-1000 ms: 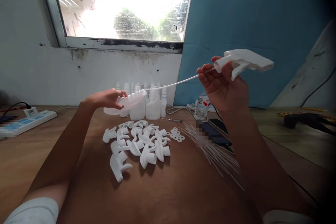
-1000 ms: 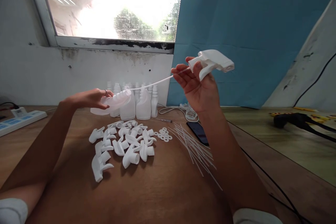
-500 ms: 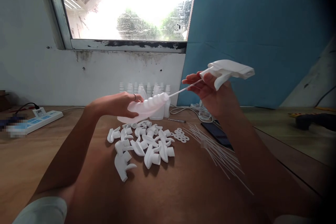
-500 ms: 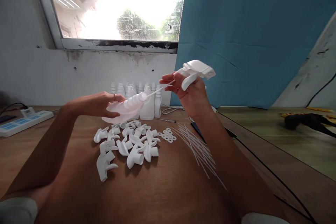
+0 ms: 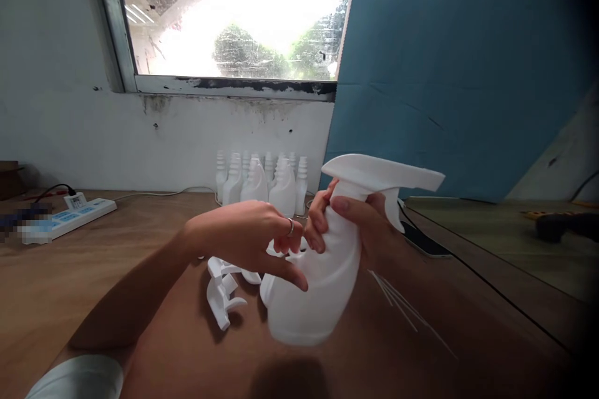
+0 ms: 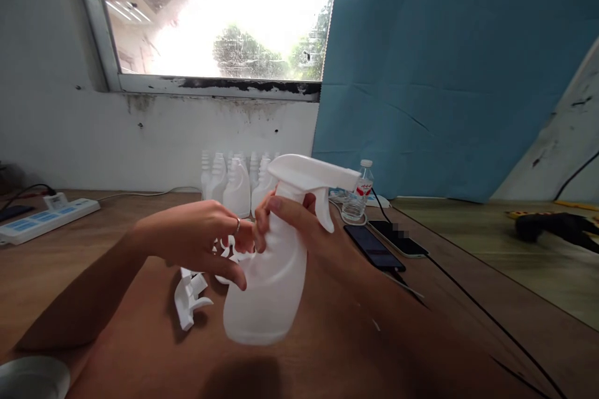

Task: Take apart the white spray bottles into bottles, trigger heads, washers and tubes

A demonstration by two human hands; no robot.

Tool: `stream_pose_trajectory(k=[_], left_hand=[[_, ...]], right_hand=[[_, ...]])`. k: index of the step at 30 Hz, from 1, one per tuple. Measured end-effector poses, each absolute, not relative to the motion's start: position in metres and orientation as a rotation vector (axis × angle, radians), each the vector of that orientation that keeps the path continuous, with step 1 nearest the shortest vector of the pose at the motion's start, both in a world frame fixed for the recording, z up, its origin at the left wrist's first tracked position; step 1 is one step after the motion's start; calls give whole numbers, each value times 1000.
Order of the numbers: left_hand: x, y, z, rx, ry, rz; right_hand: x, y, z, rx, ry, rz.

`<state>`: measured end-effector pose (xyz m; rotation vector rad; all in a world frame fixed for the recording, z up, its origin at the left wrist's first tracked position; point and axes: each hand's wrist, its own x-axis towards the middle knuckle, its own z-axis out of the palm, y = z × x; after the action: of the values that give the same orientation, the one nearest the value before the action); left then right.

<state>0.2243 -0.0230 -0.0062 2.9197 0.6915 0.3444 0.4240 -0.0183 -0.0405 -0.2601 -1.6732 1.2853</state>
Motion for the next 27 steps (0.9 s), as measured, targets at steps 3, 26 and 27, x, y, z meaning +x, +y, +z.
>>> stream_pose_trajectory(k=[3,26,27], left_hand=[[218,-27,-2,2909,597,729],[243,-34,-21,2564,376,1420],[242,-33,-20,2515,373,1408]], right_hand=[[423,-27,-48,-370,-1622,1395],[408,-31,-58,-293,-1656,1404],[409,-29,-58,-287,-1649,1435]])
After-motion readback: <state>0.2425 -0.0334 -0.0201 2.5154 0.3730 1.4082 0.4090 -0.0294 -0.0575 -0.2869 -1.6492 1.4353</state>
